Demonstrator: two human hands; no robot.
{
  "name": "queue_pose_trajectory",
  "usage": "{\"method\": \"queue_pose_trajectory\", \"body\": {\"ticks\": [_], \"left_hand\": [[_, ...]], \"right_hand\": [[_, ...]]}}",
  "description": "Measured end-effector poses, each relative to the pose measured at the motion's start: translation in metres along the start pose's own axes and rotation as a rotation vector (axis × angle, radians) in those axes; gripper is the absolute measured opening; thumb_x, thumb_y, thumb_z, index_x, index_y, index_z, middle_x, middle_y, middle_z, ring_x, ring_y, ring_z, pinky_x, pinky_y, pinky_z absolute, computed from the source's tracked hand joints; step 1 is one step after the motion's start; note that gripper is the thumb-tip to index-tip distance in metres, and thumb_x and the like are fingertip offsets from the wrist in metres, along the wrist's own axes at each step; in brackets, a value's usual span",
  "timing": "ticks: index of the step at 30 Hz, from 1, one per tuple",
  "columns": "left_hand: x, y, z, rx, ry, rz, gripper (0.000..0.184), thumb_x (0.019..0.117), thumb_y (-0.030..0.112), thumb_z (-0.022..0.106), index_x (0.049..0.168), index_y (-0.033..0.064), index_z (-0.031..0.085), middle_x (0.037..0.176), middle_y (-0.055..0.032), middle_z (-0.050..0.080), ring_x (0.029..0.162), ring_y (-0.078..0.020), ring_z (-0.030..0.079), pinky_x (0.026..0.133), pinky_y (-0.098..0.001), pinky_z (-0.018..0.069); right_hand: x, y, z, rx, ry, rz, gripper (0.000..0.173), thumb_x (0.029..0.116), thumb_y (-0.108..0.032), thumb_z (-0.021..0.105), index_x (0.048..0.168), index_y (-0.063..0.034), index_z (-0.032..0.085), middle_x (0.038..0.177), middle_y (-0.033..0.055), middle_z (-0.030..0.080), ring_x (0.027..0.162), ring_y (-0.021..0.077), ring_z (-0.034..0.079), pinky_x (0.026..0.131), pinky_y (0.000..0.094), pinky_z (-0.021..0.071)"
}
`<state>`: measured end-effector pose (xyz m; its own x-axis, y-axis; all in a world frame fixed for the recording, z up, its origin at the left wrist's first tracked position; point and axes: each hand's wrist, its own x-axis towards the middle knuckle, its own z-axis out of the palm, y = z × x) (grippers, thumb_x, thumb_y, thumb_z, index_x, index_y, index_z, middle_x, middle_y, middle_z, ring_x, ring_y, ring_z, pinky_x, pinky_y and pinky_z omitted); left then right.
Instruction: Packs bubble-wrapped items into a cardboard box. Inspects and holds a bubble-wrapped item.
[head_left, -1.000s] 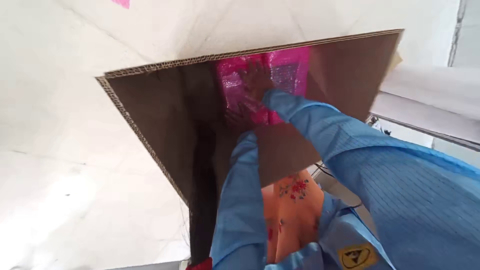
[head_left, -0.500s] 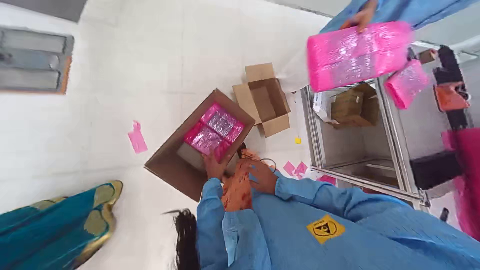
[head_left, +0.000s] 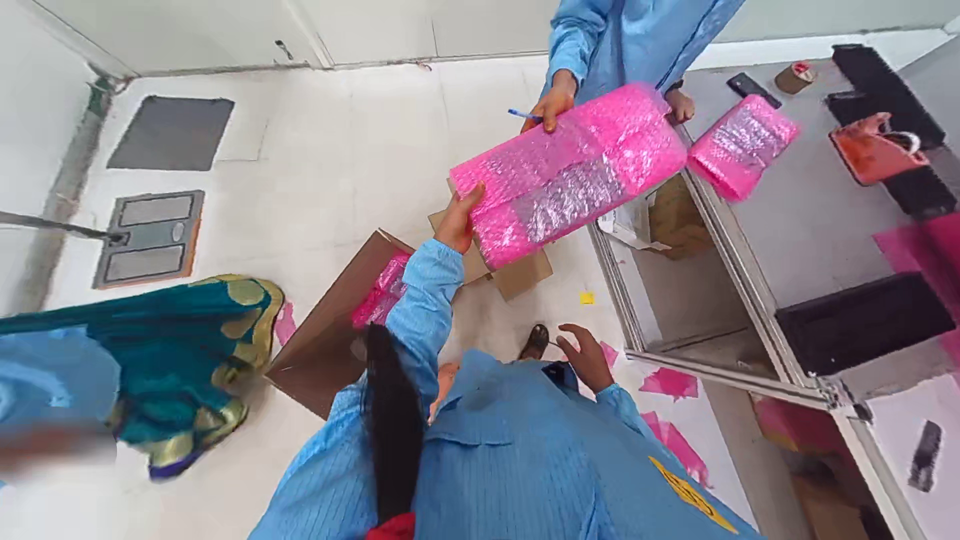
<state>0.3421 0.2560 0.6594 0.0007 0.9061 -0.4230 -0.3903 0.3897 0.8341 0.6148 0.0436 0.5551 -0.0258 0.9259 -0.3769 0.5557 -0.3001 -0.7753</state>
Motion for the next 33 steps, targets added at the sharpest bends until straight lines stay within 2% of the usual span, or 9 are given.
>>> {"method": "queue_pose_trajectory", "body": {"ticks": [3,8,10,12,17,25,29,31,33], "left_hand": [[-0.012,-0.017,0.042,-0.113,0.084,0.01,0.028,0.1056,0.023,0.052,0.13,0.0084,0.053,0.099,-0.0061,0.072,0.086,-0.0134,0.071,0.075,-0.0328,0.0615],[-0.051,-0.047,0.085,-0.238,0.124,0.223,0.033,0.0972,-0.003,0.051,0.128,0.0074,0.046,0.095,-0.0039,0.071,0.083,-0.0119,0.072,0.075,-0.0309,0.0626],[-0.068,-0.055,0.098,-0.24,0.124,0.292,0.029,0.0923,-0.005,0.05,0.119,0.0072,0.049,0.089,-0.002,0.073,0.08,-0.0101,0.073,0.073,-0.029,0.063],[-0.083,-0.064,0.106,-0.209,0.101,0.323,0.028,0.0885,-0.004,0.052,0.114,0.0078,0.049,0.087,0.0007,0.073,0.08,-0.0082,0.073,0.074,-0.0273,0.0629],[-0.101,-0.093,0.112,-0.265,0.04,0.373,0.026,0.0841,-0.002,0.058,0.105,0.0118,0.055,0.087,0.0035,0.076,0.081,-0.0062,0.073,0.077,-0.0267,0.0624],[-0.094,-0.103,0.102,-0.33,-0.014,0.411,0.024,0.0808,0.006,0.069,0.101,0.0148,0.06,0.085,0.0035,0.076,0.081,-0.0055,0.073,0.077,-0.0258,0.0619],[-0.073,-0.093,0.099,-0.33,-0.067,0.419,0.025,0.0787,0.012,0.077,0.099,0.016,0.064,0.088,0.0032,0.077,0.083,-0.006,0.074,0.078,-0.0263,0.062],[-0.057,-0.086,0.086,-0.263,-0.089,0.392,0.042,0.0738,0.019,0.087,0.107,0.0129,0.061,0.092,0.0016,0.077,0.086,-0.0092,0.074,0.081,-0.03,0.0626],[-0.037,-0.068,0.059,-0.044,-0.14,0.385,0.075,0.0717,0.039,0.09,0.128,0.0109,0.05,0.11,0.0012,0.073,0.1,-0.0121,0.071,0.088,-0.034,0.0609]], "right_hand": [[0.022,0.024,-0.063,0.121,-0.048,0.037,0.04,0.1023,-0.02,0.06,0.132,0.0062,0.062,0.136,0.0269,0.061,0.13,0.0365,0.057,0.11,0.0522,0.0447],[0.054,0.001,-0.148,0.521,-0.067,-0.037,0.063,0.0963,-0.035,0.061,0.145,0.0018,0.045,0.135,0.0124,0.063,0.122,0.0182,0.062,0.1,0.0378,0.0535],[0.063,-0.018,-0.164,0.713,-0.163,-0.05,0.088,0.091,-0.052,0.067,0.154,-0.0034,0.03,0.138,0.0074,0.063,0.124,0.0185,0.063,0.099,0.0385,0.0554],[0.069,-0.03,-0.167,0.921,-0.258,-0.013,0.091,0.092,-0.051,0.067,0.156,-0.0068,0.021,0.137,0.0068,0.062,0.123,0.0205,0.063,0.099,0.0404,0.0562],[0.064,-0.042,-0.155,1.433,-0.245,0.105,0.037,0.0965,-0.025,0.062,0.127,-0.0122,0.044,0.111,0.0066,0.07,0.101,0.0215,0.071,0.084,0.041,0.0609],[0.064,-0.045,-0.168,1.489,-0.286,0.048,0.043,0.0831,-0.024,0.081,0.117,-0.0135,0.057,0.104,0.0069,0.075,0.096,0.0207,0.074,0.084,0.0404,0.0622],[0.076,-0.056,-0.168,1.509,-0.228,0.019,0.038,0.0858,-0.02,0.078,0.117,-0.013,0.057,0.104,0.0071,0.075,0.095,0.0204,0.074,0.084,0.0402,0.0626],[0.083,-0.061,-0.167,1.483,-0.15,-0.001,0.031,0.0891,-0.015,0.072,0.116,-0.0116,0.057,0.102,0.0067,0.075,0.093,0.0194,0.074,0.083,0.0387,0.0626],[0.092,-0.069,-0.166,1.411,-0.058,-0.032,0.029,0.0904,-0.01,0.067,0.117,-0.0088,0.055,0.1,0.0061,0.075,0.091,0.0181,0.074,0.082,0.0371,0.0627]]}}
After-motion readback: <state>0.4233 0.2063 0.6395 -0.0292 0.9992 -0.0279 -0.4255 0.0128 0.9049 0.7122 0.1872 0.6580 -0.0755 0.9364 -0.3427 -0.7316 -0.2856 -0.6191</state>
